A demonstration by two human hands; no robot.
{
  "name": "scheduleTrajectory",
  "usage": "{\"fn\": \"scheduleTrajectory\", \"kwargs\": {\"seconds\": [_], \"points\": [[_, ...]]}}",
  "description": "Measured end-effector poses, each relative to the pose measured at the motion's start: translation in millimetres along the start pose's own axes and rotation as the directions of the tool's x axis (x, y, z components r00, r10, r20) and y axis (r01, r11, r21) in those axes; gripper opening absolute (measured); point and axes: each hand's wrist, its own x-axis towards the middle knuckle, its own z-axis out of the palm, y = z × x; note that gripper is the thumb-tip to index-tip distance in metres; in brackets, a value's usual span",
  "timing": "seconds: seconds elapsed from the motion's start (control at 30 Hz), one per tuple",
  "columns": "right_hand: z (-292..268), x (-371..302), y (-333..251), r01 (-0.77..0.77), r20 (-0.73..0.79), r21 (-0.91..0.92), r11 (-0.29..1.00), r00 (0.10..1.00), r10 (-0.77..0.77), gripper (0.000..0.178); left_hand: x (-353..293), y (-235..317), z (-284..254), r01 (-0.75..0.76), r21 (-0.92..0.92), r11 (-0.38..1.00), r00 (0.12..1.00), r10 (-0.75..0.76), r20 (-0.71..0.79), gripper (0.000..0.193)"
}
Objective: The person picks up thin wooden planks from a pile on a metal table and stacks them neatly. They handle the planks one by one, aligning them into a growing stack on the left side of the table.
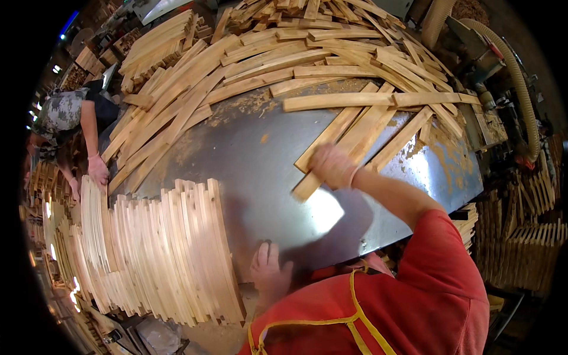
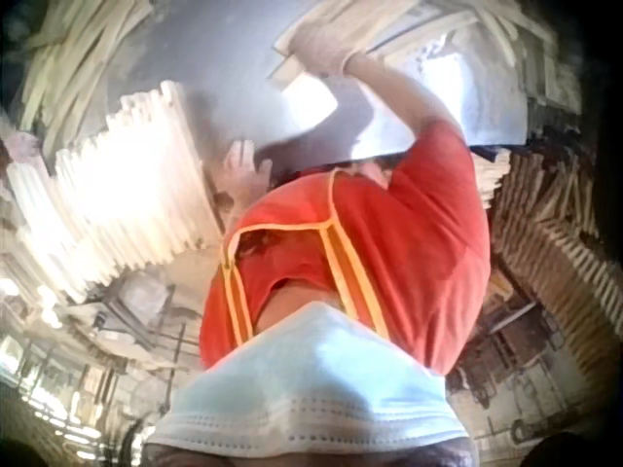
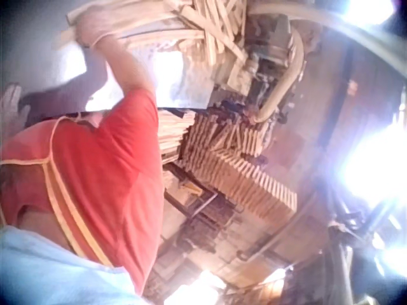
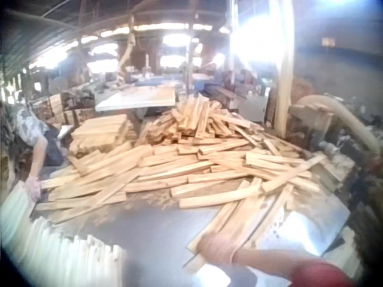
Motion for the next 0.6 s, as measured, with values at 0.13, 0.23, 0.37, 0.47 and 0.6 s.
{"fn": "scheduleTrajectory", "kwargs": {"seconds": [0.13,0.23,0.37,0.47,0.6], "points": [[-2.5,-7.0,-47.0,0.384,-0.429,0.129,0.915,0.853,-0.297,0.047,65.1,38.5,8.0,0.030,0.090,0.995,0.993,-0.040,0.110,0.086],[-25.9,-9.2,44.2,0.230,-0.492,0.353,0.907,0.870,-0.030,0.046,82.4,45.2,14.9,0.061,0.207,0.976,0.972,-0.104,0.208,0.095],[-6.6,-71.3,206.7,-0.335,-0.116,0.147,0.931,0.929,0.352,0.071,77.2,30.0,40.6,0.038,0.295,0.955,0.960,-0.117,0.256,0.099],[33.5,-108.0,251.6,-0.463,0.021,-0.151,0.873,0.882,0.472,0.073,80.1,30.5,46.4,0.002,0.318,0.948,0.971,-0.078,0.226,0.096],[21.6,-97.1,206.9,-0.330,0.262,-0.210,0.920,0.888,0.378,0.063,80.3,22.0,47.6,0.004,0.294,0.956,0.973,-0.071,0.220,0.088]]}}
